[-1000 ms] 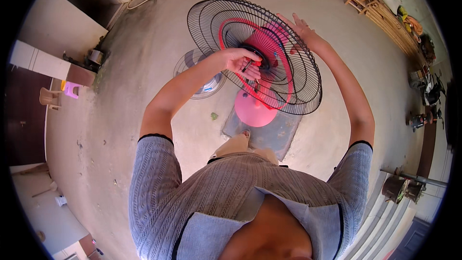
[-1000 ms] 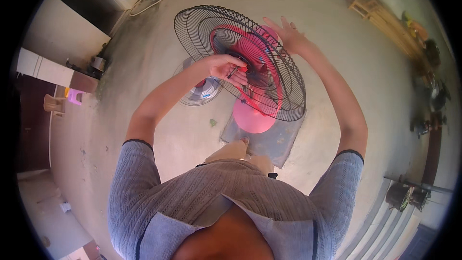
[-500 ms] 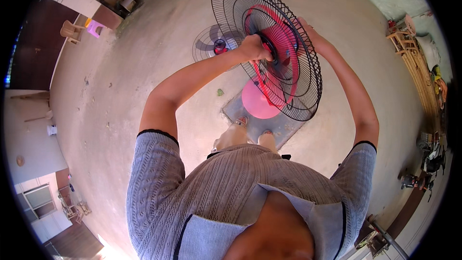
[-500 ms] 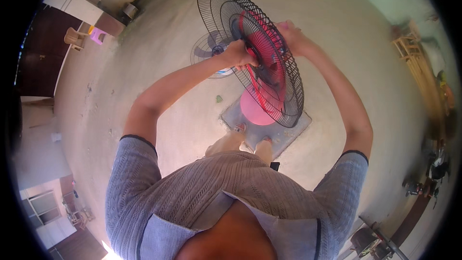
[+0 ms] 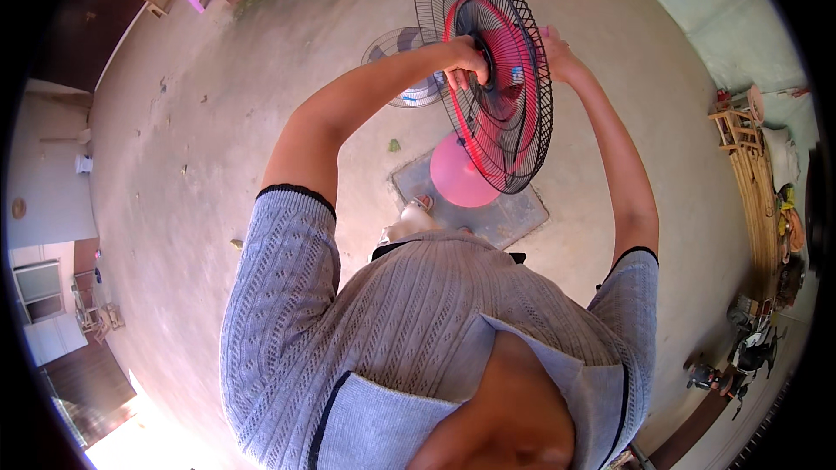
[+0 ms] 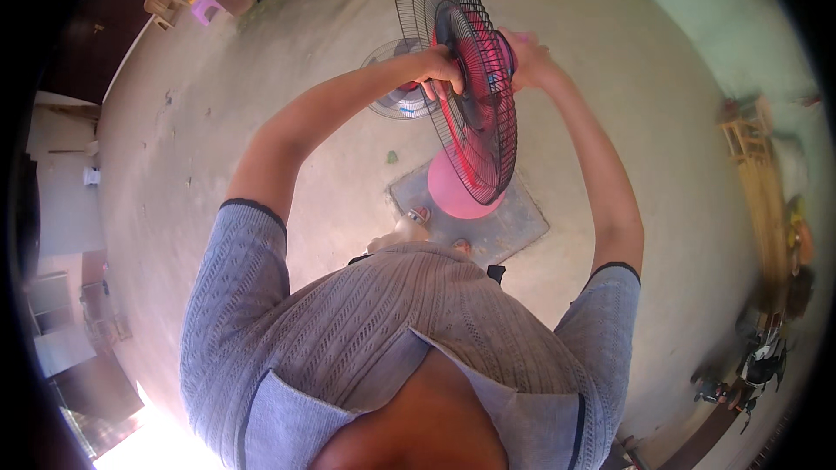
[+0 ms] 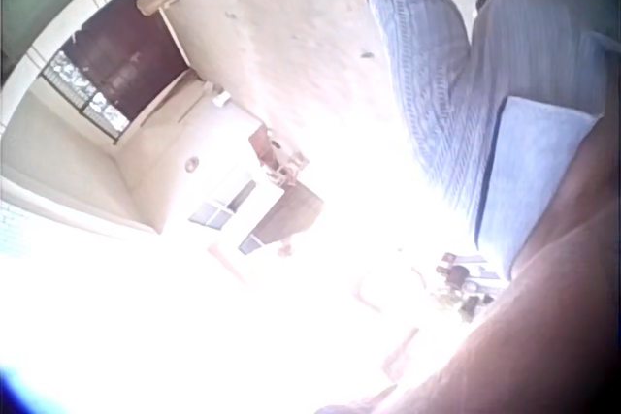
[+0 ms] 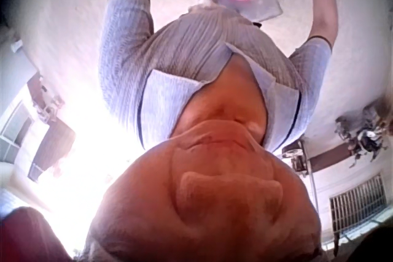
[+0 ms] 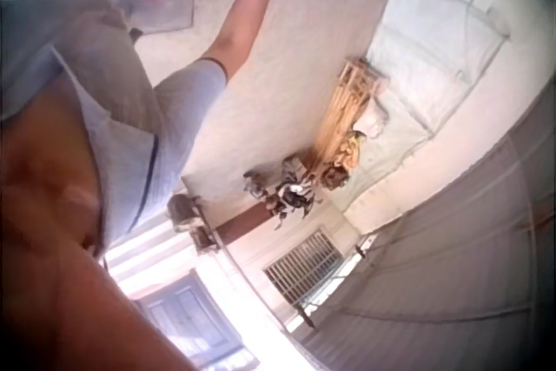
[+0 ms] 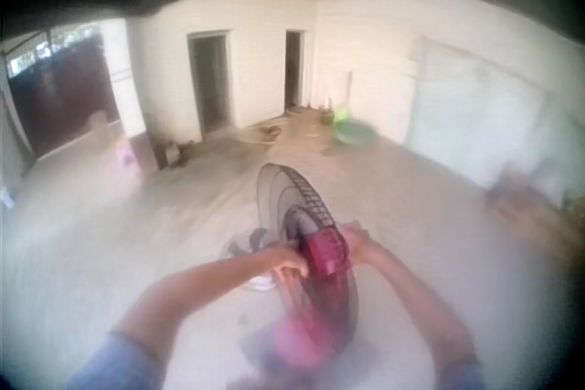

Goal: The person disassembles a grey standing fan by removing the front grille and fan blade. They then attach the fan blade to a pink standing fan and secure it with the front grille.

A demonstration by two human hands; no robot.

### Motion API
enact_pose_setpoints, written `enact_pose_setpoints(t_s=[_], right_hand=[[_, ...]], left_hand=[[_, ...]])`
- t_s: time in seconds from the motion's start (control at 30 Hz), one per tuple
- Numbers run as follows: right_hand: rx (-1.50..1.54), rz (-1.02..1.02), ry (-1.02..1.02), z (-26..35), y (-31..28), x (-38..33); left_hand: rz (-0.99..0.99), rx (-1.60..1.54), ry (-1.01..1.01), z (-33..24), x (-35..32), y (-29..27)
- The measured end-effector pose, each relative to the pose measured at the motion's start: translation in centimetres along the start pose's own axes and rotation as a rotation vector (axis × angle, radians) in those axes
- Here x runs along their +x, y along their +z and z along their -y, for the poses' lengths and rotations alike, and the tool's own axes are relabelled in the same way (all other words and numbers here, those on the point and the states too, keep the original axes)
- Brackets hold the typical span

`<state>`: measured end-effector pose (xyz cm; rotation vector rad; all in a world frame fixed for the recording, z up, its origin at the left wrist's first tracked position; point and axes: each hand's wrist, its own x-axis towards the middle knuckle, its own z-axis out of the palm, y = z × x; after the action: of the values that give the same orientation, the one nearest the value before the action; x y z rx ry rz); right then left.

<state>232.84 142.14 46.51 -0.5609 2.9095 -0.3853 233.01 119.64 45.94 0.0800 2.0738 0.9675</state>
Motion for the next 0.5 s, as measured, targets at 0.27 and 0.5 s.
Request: enact_pose_setpoints(t_s=[0.27, 0.5], right_hand=[[0.016, -0.024, -0.033, 0.0, 0.3, -1.2], [0.117, -0.035, -0.014, 0.7, 0.3, -1.3]], left_hand=[[-0.205, 0.134, 0.052, -0.1, -0.8, 1.8], [-0.219, 0.199, 0.005, 0.0, -0.7, 1.8]])
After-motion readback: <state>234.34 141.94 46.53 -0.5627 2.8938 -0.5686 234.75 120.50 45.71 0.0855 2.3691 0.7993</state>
